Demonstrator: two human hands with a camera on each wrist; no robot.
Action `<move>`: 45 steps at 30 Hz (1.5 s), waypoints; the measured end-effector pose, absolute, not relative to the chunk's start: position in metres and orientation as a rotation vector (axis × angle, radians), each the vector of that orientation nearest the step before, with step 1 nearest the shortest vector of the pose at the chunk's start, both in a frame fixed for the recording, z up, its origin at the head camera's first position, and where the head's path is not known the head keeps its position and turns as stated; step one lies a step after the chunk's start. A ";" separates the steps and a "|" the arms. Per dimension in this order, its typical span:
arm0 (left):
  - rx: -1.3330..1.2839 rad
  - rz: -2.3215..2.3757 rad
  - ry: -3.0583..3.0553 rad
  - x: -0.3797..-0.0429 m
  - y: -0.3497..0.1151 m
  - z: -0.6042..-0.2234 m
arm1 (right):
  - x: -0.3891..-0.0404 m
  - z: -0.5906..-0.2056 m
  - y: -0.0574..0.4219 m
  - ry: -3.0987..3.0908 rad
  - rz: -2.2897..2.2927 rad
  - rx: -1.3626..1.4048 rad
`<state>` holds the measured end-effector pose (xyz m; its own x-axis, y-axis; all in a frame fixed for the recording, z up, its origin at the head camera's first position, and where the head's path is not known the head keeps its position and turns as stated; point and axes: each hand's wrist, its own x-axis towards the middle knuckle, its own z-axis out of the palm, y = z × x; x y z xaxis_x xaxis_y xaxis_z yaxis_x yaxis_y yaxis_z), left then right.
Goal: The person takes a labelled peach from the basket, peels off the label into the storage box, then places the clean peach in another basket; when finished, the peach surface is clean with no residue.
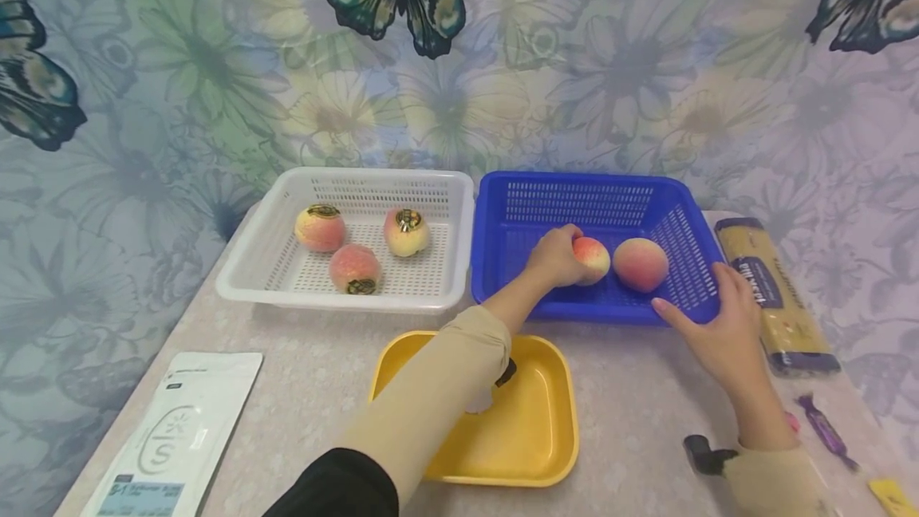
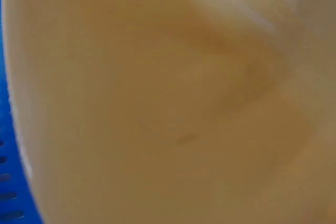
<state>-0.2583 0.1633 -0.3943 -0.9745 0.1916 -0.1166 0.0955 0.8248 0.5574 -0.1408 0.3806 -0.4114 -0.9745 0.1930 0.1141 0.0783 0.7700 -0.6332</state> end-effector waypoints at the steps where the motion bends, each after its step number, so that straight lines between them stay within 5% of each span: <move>1: 0.228 0.846 2.847 -0.259 0.163 -0.395 | -0.141 -0.412 0.380 -2.786 0.993 -0.213; 19: 0.337 0.750 2.793 -0.259 0.155 -0.390 | -0.143 -0.414 0.374 -2.801 0.999 -0.223; 29: 0.536 0.729 2.765 -0.249 0.139 -0.333 | -0.142 -0.412 0.373 -2.806 1.012 -0.250; 38: 0.823 0.971 2.675 -0.206 0.071 -0.266 | -0.139 -0.409 0.376 -2.818 1.013 -0.261; 45: 0.783 1.203 2.678 -0.175 -0.008 -0.264 | -0.139 -0.410 0.377 -2.816 0.999 -0.256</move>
